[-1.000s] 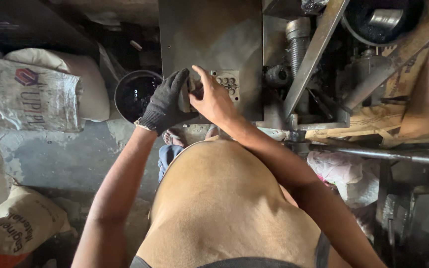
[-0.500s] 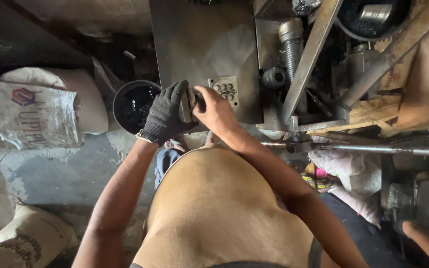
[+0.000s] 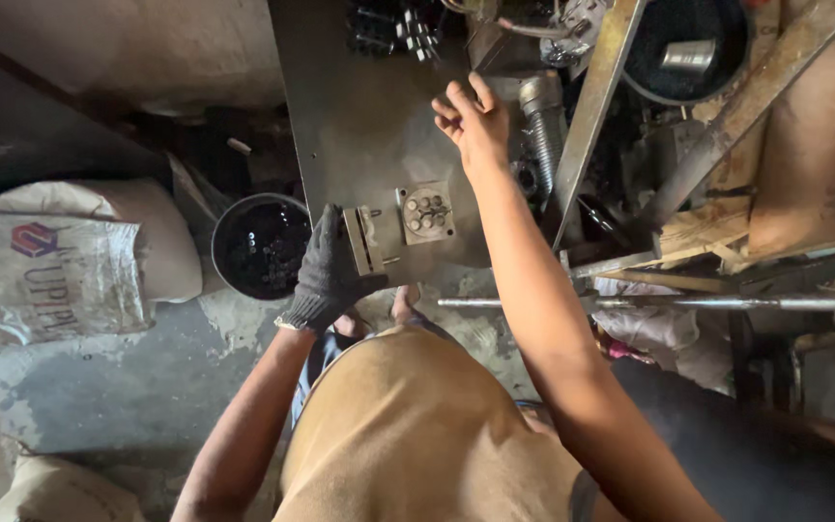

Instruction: The person operates a manual press machine by placing a metal mold under the press, pulling a lever to activate the press, and then removing the mold. This sequence is repeated multiple times throughout the video.

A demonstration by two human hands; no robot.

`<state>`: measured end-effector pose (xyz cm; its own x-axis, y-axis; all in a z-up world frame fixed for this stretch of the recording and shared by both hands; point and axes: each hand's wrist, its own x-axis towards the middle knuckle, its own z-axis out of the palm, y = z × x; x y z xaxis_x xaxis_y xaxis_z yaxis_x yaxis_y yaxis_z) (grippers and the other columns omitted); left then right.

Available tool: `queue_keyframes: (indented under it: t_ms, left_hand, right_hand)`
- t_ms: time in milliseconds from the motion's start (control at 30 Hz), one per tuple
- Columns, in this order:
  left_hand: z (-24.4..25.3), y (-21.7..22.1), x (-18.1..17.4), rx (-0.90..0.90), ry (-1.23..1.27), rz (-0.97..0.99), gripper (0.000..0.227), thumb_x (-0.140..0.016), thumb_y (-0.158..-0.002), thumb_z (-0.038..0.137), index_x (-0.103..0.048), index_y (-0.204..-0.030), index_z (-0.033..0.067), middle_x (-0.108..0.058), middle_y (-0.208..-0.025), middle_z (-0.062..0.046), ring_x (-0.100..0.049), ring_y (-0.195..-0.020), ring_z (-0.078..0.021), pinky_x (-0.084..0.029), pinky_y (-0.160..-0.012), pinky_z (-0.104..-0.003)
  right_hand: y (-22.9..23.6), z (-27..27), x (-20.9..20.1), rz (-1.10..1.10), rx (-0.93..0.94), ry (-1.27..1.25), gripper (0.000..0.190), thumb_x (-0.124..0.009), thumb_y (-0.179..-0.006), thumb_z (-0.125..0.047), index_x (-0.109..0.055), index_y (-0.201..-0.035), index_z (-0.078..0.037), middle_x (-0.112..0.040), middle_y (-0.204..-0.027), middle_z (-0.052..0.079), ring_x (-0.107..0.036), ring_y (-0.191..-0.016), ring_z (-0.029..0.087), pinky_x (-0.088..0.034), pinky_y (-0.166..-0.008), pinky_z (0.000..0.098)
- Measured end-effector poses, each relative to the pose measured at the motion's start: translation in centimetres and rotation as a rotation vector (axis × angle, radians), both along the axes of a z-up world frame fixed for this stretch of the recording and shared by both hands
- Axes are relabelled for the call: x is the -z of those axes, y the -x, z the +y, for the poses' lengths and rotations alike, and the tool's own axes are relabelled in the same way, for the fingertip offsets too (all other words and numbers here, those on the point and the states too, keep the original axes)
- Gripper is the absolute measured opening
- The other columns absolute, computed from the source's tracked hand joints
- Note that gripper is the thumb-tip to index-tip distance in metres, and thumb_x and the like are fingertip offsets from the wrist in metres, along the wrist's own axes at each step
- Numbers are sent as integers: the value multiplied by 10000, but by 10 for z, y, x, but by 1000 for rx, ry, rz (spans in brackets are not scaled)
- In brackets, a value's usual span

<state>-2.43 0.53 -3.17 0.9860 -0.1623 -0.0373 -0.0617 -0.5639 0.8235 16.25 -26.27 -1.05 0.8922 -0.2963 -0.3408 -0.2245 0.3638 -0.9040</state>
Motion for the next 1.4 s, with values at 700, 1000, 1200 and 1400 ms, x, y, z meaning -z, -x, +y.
queue_keyframes:
  t_ms: [700, 1000, 1200, 1400]
  left_hand:
    - [3, -11, -47, 76, 30, 310, 1146, -855, -657, 374, -284, -1595, 45, -629, -1385, -185, -711, -1117, -339, -554, -949, -412]
    - [-7, -43, -32, 231, 60, 85, 1071, -880, -689, 278, -344, -1577, 11, -563, -1432, -248, -593, -1303, -370, -497, -1047, -406]
    - [-32, -26, -14, 274, 181, -108, 1010, -881, -687, 215, -402, -1549, -6, -514, -1515, -267, -499, -1410, -409, -425, -1159, -448]
    - [-109, 1, -4, -374, 13, -365, 754, -904, -711, 275, -549, -1317, 0, -612, -1281, -231, -577, -1190, -434, -464, -1022, -511]
  right_hand:
    - [135, -1, -70, -416, -1140, 1486, 979, -884, -595, -219, -461, -1476, -178, -394, -1442, 238, -441, -1305, 473, -422, -1075, 512]
    - [144, 12, -58, -482, -978, 1118, 968, -896, -707, -236, -423, -1549, -169, -314, -1554, 176, -463, -1395, 386, -476, -1118, 432]
    - [152, 9, -40, -478, -743, 1010, 963, -935, -738, -197, -416, -1547, -141, -268, -1592, 188, -371, -1479, 377, -465, -1163, 473]
    - [173, -16, -62, -397, -573, 758, 775, -880, -829, -82, -467, -1484, -55, -356, -1546, 176, -501, -1403, 299, -578, -995, 384]
